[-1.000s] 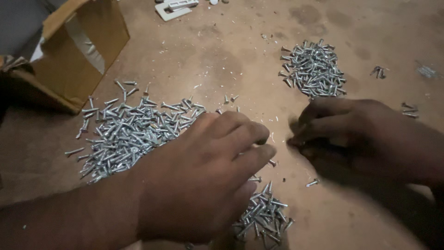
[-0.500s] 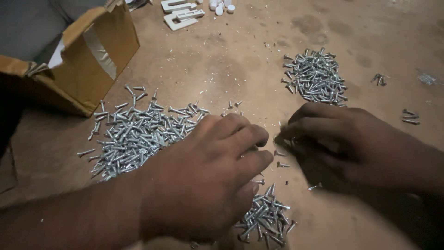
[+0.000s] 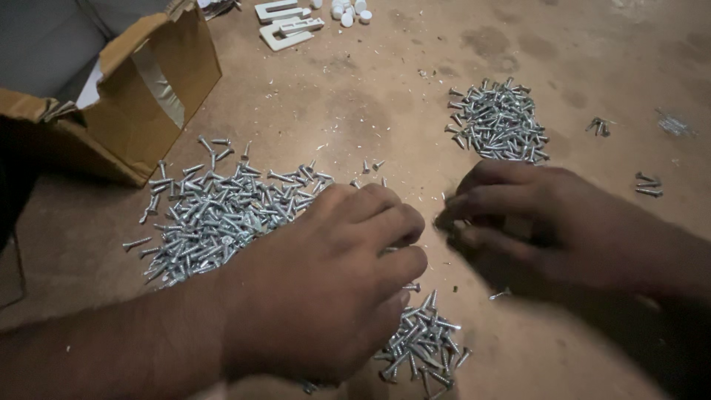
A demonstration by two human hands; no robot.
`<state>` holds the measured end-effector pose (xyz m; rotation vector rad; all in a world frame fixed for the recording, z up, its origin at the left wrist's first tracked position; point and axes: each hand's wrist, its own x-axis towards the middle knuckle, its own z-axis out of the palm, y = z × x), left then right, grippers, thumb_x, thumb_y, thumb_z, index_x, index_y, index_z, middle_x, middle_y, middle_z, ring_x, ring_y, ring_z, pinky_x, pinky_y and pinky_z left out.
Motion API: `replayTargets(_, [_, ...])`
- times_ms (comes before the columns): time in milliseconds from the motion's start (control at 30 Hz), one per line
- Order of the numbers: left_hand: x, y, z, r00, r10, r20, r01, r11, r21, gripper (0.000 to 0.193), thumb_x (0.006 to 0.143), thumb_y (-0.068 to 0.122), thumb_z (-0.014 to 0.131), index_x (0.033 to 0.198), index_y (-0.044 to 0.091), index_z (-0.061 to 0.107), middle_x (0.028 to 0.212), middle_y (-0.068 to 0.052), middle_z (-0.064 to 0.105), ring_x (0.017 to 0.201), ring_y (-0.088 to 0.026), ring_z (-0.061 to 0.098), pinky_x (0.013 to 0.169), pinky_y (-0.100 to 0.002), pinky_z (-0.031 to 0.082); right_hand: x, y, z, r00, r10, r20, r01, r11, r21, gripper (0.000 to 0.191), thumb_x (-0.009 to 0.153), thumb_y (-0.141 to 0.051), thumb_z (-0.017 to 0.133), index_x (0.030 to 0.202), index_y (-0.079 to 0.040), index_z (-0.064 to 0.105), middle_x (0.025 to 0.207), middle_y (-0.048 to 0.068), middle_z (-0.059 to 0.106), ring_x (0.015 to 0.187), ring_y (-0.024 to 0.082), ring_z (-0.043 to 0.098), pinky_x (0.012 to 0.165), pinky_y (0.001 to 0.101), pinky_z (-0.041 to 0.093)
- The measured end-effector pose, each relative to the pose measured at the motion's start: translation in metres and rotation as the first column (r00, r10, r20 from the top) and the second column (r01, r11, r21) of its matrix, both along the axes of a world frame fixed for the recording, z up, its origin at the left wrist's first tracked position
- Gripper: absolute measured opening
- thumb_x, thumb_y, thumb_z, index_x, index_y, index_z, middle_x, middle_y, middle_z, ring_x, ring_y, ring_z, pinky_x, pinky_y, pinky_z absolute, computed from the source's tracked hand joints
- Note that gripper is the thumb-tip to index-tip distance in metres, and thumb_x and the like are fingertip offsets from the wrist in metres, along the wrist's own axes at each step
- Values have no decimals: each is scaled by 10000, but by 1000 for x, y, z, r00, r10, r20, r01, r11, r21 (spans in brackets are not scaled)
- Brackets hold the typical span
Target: The person gathers loose screws scattered on a work table and pushes them into piles, repeatedly sweeping and collecting screws by hand while another person gathers screws on the opposite side of the table.
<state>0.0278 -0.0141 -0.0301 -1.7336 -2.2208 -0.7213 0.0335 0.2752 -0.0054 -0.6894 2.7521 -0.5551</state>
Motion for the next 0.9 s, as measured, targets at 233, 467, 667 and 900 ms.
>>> replayTargets(233, [0, 1, -1, 1000, -13, 7, 13, 1000, 11, 232, 872, 222, 642, 1018, 43, 660, 1182, -151, 623, 1191, -330, 547, 971, -491, 414, -1, 12, 0, 954, 215, -209, -225, 974, -26, 314, 881, -189, 745, 1187, -122, 763, 1154, 54, 709, 991, 215, 694, 794, 333, 600])
replayTargets(467, [0, 3, -1, 1000, 7, -11, -7, 1000, 3, 221, 853, 215, 645, 1005, 55, 648, 1170, -126, 628, 1189, -318, 551, 982, -487, 410, -4, 65, 32, 810, -162, -564, 139, 987, -84, 126, 961, 35, 703, 1072, -15, 735, 1074, 147, 683, 1009, 226, 700, 923, 341, 591])
replayTargets(667, [0, 4, 0, 1000, -10, 3, 10, 1000, 2, 198, 865, 220, 651, 981, 59, 642, 1153, -129, 633, 1188, -316, 553, 991, -485, 410, -9, 58, 22, 907, -158, -391, 125, 986, -108, 267, 848, 10, 703, 1099, -65, 755, 1064, 85, 740, 955, 188, 735, 819, 326, 614])
replayTargets(900, [-1, 4, -1, 1000, -3, 8, 3, 1000, -20, 315, 856, 217, 628, 1095, 13, 659, 1167, -151, 634, 1200, -325, 548, 999, -488, 404, -8, 37, 18, 984, 47, -171, -56, 997, -47, 419, 842, -56, 666, 1233, -177, 754, 1159, 2, 755, 967, 165, 726, 637, 287, 606])
